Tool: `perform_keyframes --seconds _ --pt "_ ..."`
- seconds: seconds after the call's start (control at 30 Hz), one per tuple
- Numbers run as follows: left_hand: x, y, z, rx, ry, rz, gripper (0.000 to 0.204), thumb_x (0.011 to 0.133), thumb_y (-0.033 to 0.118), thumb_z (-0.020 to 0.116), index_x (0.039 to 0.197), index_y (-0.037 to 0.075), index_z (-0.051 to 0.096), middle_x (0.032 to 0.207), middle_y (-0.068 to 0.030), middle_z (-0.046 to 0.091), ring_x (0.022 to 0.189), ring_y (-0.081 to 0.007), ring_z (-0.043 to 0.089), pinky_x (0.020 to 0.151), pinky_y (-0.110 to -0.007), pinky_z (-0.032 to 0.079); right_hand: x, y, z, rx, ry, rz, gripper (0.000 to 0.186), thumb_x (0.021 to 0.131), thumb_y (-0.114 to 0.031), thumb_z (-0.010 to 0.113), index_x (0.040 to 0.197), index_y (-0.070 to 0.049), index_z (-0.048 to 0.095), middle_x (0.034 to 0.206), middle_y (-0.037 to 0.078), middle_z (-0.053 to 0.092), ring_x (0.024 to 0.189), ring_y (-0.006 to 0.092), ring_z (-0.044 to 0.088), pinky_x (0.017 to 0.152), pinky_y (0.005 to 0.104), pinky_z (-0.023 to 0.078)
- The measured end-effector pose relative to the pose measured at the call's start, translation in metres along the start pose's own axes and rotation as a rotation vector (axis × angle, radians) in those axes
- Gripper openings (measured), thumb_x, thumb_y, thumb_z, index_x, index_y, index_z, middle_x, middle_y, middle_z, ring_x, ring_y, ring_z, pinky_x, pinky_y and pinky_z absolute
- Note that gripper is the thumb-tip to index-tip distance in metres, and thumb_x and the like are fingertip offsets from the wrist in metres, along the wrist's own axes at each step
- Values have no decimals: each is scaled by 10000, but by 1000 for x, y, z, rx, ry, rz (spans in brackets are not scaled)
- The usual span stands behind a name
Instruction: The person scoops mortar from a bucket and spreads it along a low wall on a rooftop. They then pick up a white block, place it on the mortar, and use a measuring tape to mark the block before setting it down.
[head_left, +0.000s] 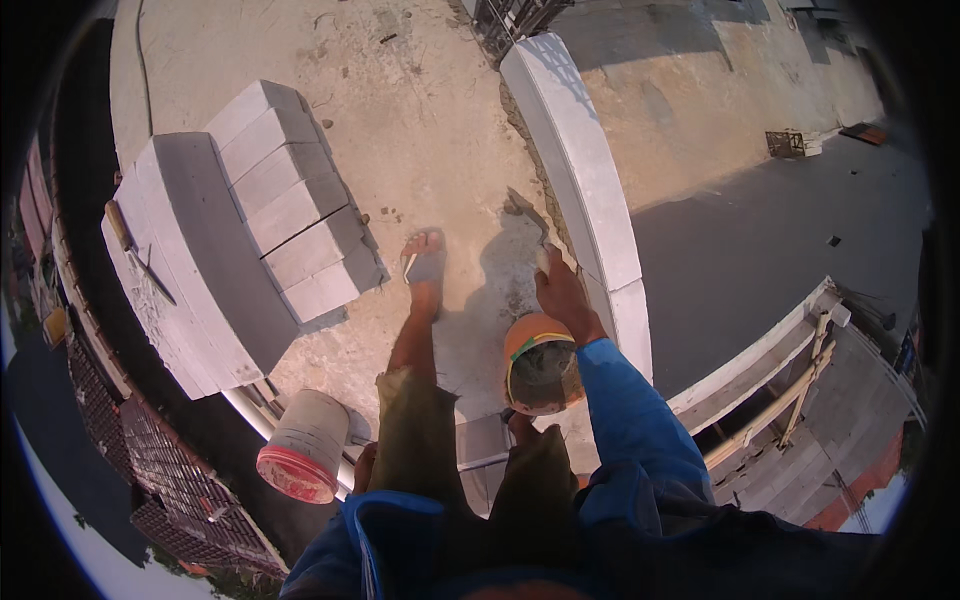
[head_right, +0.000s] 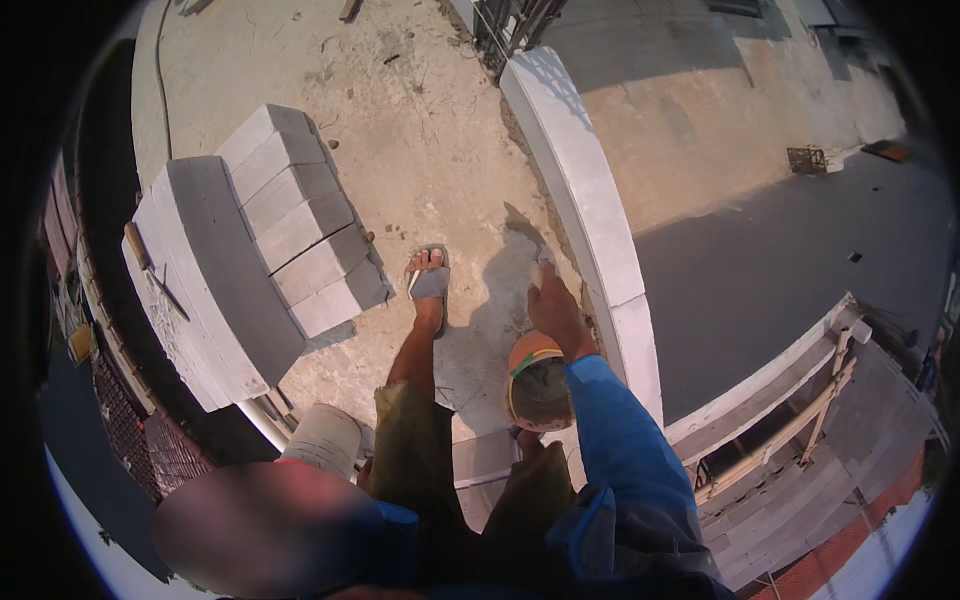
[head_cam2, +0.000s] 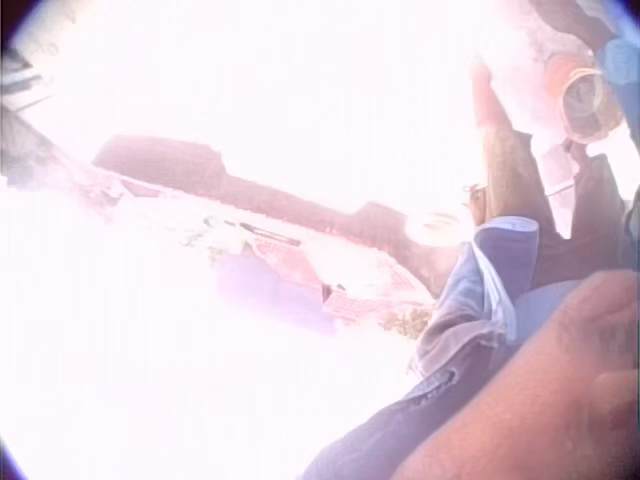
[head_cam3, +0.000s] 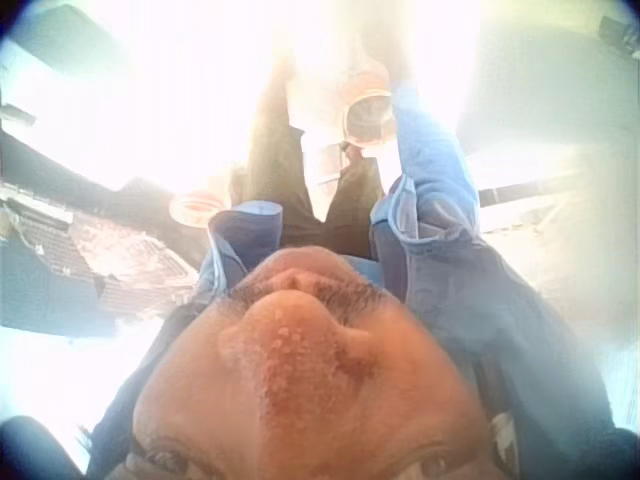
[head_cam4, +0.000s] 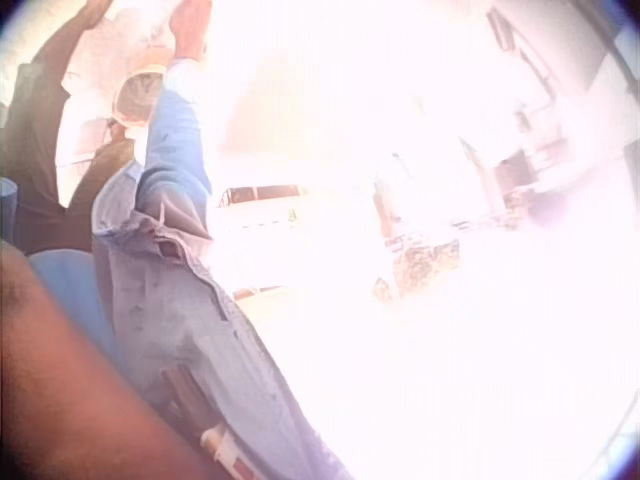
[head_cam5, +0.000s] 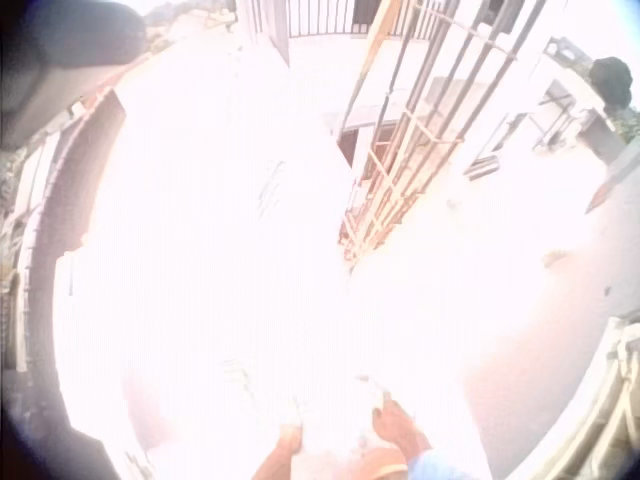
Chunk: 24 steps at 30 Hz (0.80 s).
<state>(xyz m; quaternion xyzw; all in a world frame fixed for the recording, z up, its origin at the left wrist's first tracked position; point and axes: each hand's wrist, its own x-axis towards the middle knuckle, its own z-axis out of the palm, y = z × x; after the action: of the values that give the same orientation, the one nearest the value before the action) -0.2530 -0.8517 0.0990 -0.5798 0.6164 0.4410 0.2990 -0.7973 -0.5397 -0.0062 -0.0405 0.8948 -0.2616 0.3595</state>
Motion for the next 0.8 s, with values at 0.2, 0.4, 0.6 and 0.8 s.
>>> perform_keyframes --seconds 0.2,0.4,0.6,0.8 --pt "20 17 -81 -246 -13 -100 336 1035 184 655 1338 43 627 1000 -131 709 885 -208 718 742 -330 595 261 -156 -48 -255 40 60 605 1017 -231 496 1555 -42 295 1147 380 700 1039 530 709 940 579 547" --pt "-18 6 -75 38 -156 -303 350 1027 236 665 1325 53 675 1028 -222 756 950 -257 779 813 -371 606 309 -221 -60 -106 -106 393 581 1081 -319 448 1581 -97 254 1128 362 711 873 506 736 855 552 587" --pt "-36 8 -44 118 -241 -293 360 1041 258 640 1338 55 662 1080 -166 742 961 -237 748 815 -359 589 291 -123 -17 -267 21 203 553 1074 -301 449 1567 -99 303 1096 314 739 843 405 767 678 458 611" --pt "-18 17 -37 115 -216 -289 368 1049 274 634 1348 59 653 1110 -150 733 962 -223 731 804 -346 573 276 -181 -46 -63 7 397 555 1074 -305 436 1580 -118 301 1119 326 727 805 415 749 776 511 606"
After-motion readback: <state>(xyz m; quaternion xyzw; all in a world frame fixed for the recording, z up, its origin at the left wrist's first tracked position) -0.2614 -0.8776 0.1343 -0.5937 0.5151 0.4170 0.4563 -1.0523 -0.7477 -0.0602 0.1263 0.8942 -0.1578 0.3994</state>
